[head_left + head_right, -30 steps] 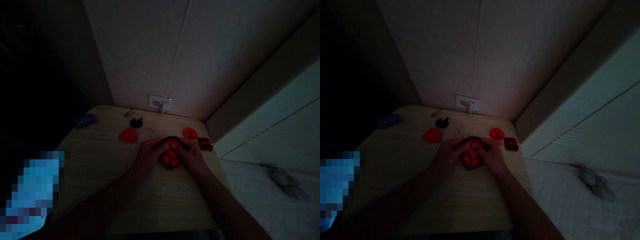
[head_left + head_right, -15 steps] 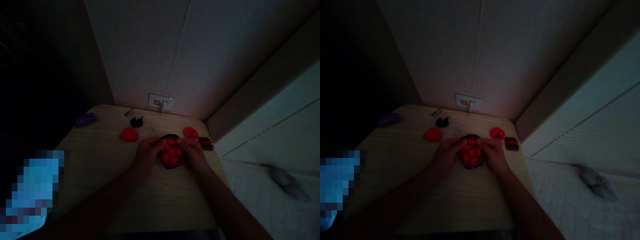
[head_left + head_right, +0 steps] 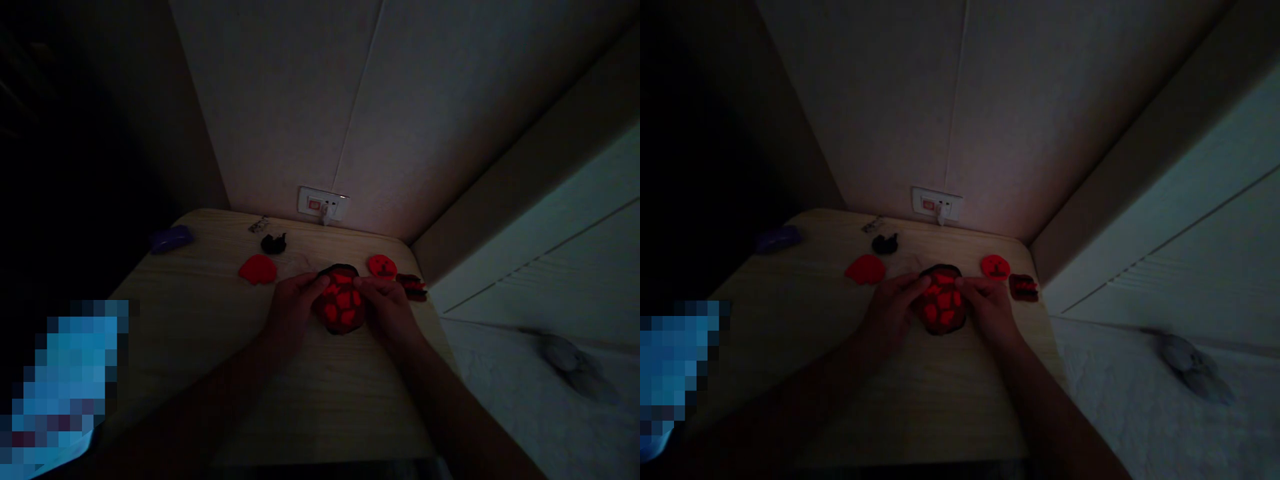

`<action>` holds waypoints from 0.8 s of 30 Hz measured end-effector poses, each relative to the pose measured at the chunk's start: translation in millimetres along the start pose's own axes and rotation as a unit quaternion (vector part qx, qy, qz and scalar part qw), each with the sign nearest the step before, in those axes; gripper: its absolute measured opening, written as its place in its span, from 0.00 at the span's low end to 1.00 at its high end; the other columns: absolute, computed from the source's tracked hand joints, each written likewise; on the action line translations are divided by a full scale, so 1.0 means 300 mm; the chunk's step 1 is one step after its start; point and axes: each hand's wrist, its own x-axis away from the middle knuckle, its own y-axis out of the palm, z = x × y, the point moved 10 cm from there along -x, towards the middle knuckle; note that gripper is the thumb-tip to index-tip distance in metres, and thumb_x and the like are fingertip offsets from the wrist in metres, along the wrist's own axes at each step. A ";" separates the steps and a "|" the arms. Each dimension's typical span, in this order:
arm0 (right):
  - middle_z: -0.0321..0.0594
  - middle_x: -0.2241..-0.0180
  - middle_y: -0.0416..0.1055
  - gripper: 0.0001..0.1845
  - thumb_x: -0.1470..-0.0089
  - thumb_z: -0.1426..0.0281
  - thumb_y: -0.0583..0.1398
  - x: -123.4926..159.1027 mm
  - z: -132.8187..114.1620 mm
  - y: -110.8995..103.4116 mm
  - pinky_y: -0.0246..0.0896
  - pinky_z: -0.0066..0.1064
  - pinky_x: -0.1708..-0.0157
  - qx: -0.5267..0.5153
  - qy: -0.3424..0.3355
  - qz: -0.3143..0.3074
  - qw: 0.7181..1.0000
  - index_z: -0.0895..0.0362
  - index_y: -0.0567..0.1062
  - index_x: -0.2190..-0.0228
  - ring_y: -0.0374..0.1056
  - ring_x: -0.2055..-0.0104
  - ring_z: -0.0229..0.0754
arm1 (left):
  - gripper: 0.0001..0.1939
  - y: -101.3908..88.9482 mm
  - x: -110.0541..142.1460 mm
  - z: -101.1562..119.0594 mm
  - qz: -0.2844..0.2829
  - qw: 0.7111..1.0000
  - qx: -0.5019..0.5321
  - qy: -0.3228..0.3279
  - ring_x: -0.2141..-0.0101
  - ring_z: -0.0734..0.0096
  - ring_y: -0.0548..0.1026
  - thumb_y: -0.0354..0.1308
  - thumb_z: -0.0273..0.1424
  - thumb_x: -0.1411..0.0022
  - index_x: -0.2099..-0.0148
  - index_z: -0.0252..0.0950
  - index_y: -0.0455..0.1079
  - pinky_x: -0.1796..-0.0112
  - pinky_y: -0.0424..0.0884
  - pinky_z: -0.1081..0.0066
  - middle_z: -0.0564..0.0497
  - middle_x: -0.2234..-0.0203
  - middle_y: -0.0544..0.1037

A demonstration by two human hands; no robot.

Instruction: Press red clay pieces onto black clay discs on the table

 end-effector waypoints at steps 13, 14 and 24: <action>0.36 0.79 0.75 0.18 0.48 0.55 0.70 0.004 -0.011 0.013 0.58 0.30 0.76 -0.009 -0.004 -0.002 1.000 0.55 0.81 0.78 0.64 0.78 0.38 | 0.14 0.021 0.004 -0.006 -0.025 0.999 0.011 -0.018 0.75 0.70 0.77 0.71 0.39 0.47 0.66 0.32 0.80 0.71 0.73 0.71 0.49 0.74 0.82; 0.36 0.79 0.76 0.18 0.49 0.54 0.70 0.005 -0.010 0.013 0.59 0.30 0.75 -0.008 -0.002 -0.002 1.000 0.55 0.81 0.78 0.65 0.78 0.38 | 0.14 0.020 0.004 -0.006 -0.024 1.000 0.010 -0.016 0.75 0.70 0.77 0.71 0.39 0.47 0.65 0.32 0.80 0.70 0.73 0.71 0.49 0.75 0.82; 0.35 0.75 0.78 0.15 0.55 0.58 0.74 0.013 -0.011 0.016 0.63 0.28 0.75 0.056 -0.014 0.008 0.998 0.56 0.83 0.70 0.69 0.76 0.38 | 0.16 0.042 0.003 -0.007 -0.081 0.992 -0.098 0.027 0.66 0.67 0.79 0.71 0.37 0.46 0.57 0.35 0.80 0.64 0.73 0.71 0.48 0.65 0.84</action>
